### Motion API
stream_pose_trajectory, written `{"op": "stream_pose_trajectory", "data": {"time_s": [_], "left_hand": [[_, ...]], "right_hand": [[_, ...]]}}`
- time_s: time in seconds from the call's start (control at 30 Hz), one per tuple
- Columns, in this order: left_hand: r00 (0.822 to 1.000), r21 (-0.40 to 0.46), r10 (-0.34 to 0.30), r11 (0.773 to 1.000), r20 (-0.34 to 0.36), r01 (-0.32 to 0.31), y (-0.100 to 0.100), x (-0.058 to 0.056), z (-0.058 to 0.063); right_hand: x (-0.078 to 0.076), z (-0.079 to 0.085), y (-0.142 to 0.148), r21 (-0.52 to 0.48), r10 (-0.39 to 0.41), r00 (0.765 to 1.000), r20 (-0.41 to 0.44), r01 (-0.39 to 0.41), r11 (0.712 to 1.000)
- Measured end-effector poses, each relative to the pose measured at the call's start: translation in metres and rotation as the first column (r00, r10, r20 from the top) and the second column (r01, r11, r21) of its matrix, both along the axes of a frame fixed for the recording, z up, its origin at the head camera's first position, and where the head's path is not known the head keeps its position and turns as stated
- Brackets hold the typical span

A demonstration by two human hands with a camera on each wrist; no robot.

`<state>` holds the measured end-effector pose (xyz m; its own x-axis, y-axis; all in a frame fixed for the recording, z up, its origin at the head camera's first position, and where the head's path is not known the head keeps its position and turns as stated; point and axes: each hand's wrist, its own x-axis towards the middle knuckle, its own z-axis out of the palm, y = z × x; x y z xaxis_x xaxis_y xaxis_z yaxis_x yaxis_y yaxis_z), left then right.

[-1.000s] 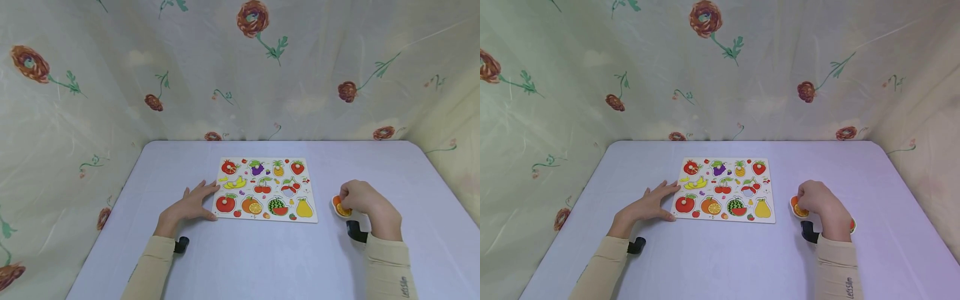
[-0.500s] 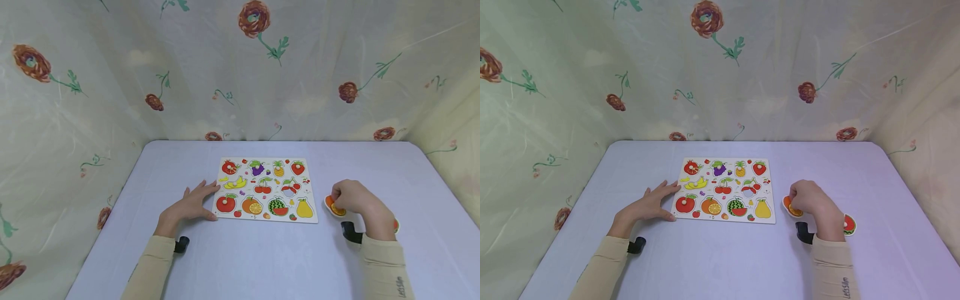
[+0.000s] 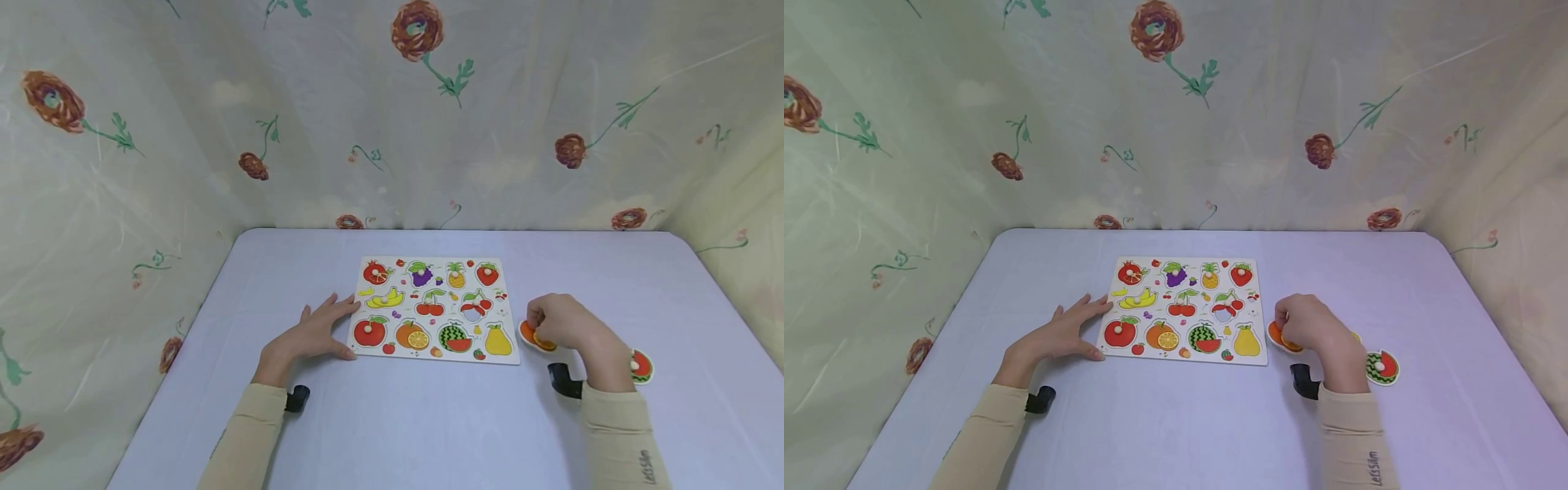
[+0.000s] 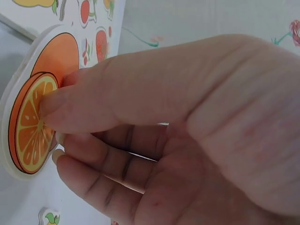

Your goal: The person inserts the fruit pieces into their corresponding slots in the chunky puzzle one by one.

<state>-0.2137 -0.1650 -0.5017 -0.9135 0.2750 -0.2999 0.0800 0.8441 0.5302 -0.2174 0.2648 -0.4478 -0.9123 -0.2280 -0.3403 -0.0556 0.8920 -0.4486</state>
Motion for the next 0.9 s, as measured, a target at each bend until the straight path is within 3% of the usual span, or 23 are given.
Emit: {"op": "stream_pose_trajectory", "data": {"time_s": [0.27,0.9], "left_hand": [[1.000,0.008,-0.001,1.000,-0.009,0.001,0.000,-0.001,-0.001],[1.000,0.002,0.002,1.000,-0.002,-0.002,0.000,-0.001,0.000]], "right_hand": [[0.001,0.000,-0.009,-0.020,0.000,1.000,0.030,0.001,1.000],[-0.002,0.000,-0.039,-0.016,0.112,0.991,-0.078,-0.114,0.993]]}}
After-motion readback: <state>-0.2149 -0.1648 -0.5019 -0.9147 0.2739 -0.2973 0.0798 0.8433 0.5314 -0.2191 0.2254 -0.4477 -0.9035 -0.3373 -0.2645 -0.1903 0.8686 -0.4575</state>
